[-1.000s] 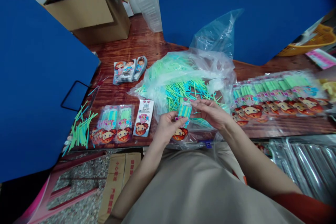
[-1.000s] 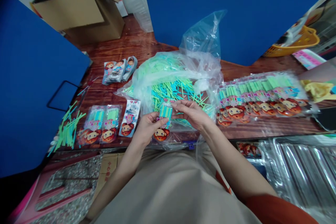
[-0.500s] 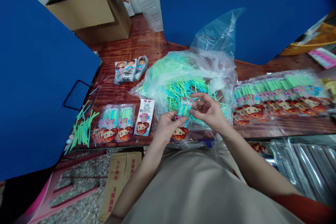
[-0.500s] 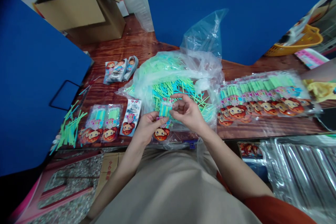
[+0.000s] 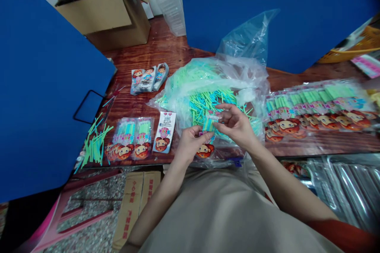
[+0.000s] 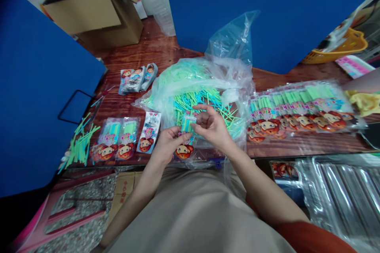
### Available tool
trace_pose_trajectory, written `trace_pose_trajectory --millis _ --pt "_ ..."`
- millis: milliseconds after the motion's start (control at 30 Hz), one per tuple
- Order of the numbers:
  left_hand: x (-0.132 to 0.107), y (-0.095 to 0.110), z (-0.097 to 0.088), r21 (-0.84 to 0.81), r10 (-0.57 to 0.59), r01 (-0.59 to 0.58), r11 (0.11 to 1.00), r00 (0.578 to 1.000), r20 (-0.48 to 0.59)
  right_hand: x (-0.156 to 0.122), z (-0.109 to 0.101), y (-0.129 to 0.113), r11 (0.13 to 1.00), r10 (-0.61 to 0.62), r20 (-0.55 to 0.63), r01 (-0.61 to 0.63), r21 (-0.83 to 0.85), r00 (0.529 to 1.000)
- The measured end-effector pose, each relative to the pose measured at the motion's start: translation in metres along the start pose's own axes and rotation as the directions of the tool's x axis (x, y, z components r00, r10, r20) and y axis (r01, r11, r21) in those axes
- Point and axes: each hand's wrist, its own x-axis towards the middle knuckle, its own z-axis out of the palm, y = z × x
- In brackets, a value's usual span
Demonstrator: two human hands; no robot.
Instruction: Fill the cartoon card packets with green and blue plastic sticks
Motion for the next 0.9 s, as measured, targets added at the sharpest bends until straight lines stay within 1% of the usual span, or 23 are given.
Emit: trace_pose_trajectory --millis 133,267,367,433,533,700,900 --pt "-0.0016 0.0003 0.0010 -0.006 0.019 -0.019 1.000 1.000 0.015 -0.0006 -0.0012 0.0004 1.000 -0.001 -0.023 0.002 0.012 1.000" --pt "-0.0028 0.0011 0.0020 -0.009 0.063 -0.064 0.998 0.997 -0.046 0.0006 -0.0026 0.0016 1.000 -0.011 -0.034 0.011 0.003 0.999" --pt "-0.0031 0.0018 0.0025 0.003 0.092 -0.092 0.996 0.994 -0.060 0.0018 -0.0014 0.0014 0.998 -0.044 -0.030 0.043 -0.035 0.999" --pt "-0.0032 0.0022 0.0030 0.004 0.085 -0.085 0.996 0.995 -0.051 0.0023 0.0000 0.0007 0.997 -0.054 -0.031 0.052 -0.058 0.998" --pt "-0.0036 0.0026 0.0040 0.004 0.073 -0.073 0.997 0.996 -0.050 0.0025 0.0016 -0.0009 0.997 -0.035 -0.019 0.034 -0.072 0.999" --pt "-0.0040 0.0023 0.0043 0.008 0.065 -0.064 0.998 0.996 -0.060 0.0022 0.0018 -0.0039 0.999 -0.010 -0.020 0.009 -0.031 1.000" --pt "-0.0017 -0.0004 0.0021 0.024 0.092 -0.091 0.996 0.994 -0.055 0.0029 0.0018 -0.0037 1.000 -0.008 -0.031 0.007 -0.026 0.999"
